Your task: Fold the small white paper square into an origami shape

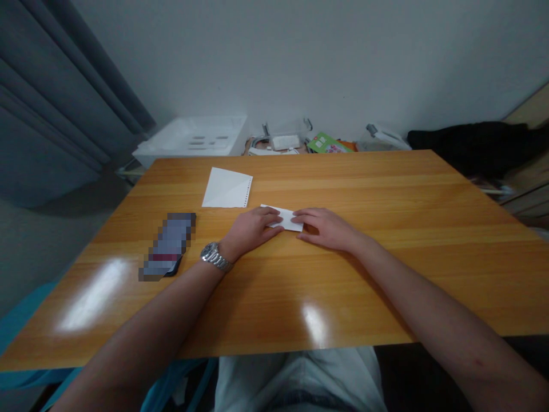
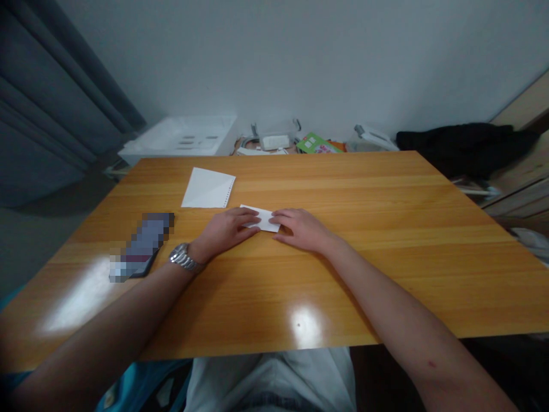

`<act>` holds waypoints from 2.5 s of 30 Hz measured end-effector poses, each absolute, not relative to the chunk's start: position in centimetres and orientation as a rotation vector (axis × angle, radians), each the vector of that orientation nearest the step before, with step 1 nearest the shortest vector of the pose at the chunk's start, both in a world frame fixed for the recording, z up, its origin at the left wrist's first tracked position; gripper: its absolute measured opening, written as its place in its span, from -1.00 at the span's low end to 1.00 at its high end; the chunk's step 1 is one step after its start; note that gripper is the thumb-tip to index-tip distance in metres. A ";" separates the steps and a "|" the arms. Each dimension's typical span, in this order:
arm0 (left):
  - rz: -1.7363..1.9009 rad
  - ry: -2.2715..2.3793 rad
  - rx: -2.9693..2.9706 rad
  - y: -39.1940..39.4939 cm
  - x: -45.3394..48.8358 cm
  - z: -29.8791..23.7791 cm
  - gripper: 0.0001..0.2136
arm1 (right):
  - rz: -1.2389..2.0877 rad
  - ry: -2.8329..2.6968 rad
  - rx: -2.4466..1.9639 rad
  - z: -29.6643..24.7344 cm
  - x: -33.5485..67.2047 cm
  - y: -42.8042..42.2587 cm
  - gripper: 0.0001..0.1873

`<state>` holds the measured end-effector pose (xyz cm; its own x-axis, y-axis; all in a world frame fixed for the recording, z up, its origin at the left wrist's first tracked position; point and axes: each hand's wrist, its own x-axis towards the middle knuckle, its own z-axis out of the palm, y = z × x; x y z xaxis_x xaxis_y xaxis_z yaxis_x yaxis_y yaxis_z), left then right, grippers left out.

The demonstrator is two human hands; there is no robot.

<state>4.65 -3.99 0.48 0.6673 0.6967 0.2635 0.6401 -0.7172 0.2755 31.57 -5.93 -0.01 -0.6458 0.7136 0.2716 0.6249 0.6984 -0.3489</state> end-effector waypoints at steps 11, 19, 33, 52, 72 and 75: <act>0.539 0.956 2.746 -4.1 4.7 0.6 -0.70 | 0.358 -2.421 -1.029 -0.1 31.4 -5.8 -0.80; 0.575 0.801 2.723 -4.2 4.9 0.8 -0.70 | 0.416 -2.299 -1.060 -0.4 31.6 -5.4 -0.83; 0.477 0.694 2.755 -4.6 5.1 1.2 -0.70 | 0.384 -2.259 -1.098 -1.1 31.7 -5.2 -0.62; 0.527 0.530 2.768 -4.8 5.4 0.9 -0.59 | 0.457 -2.103 -1.270 -0.7 30.9 -5.5 -0.86; 0.504 0.562 2.812 -4.8 5.4 0.8 -0.65 | 0.354 -2.151 -1.185 -1.9 30.9 -5.2 -0.85; 0.503 0.566 2.818 -4.8 5.4 0.8 -0.67 | 0.333 -2.147 -1.199 -2.0 30.8 -5.1 -0.84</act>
<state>5.39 -4.80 0.82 0.8671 0.4080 0.2857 0.3317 -0.9009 0.2798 30.80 -5.09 -2.00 -0.3719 0.8305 0.4146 0.6659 0.5499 -0.5042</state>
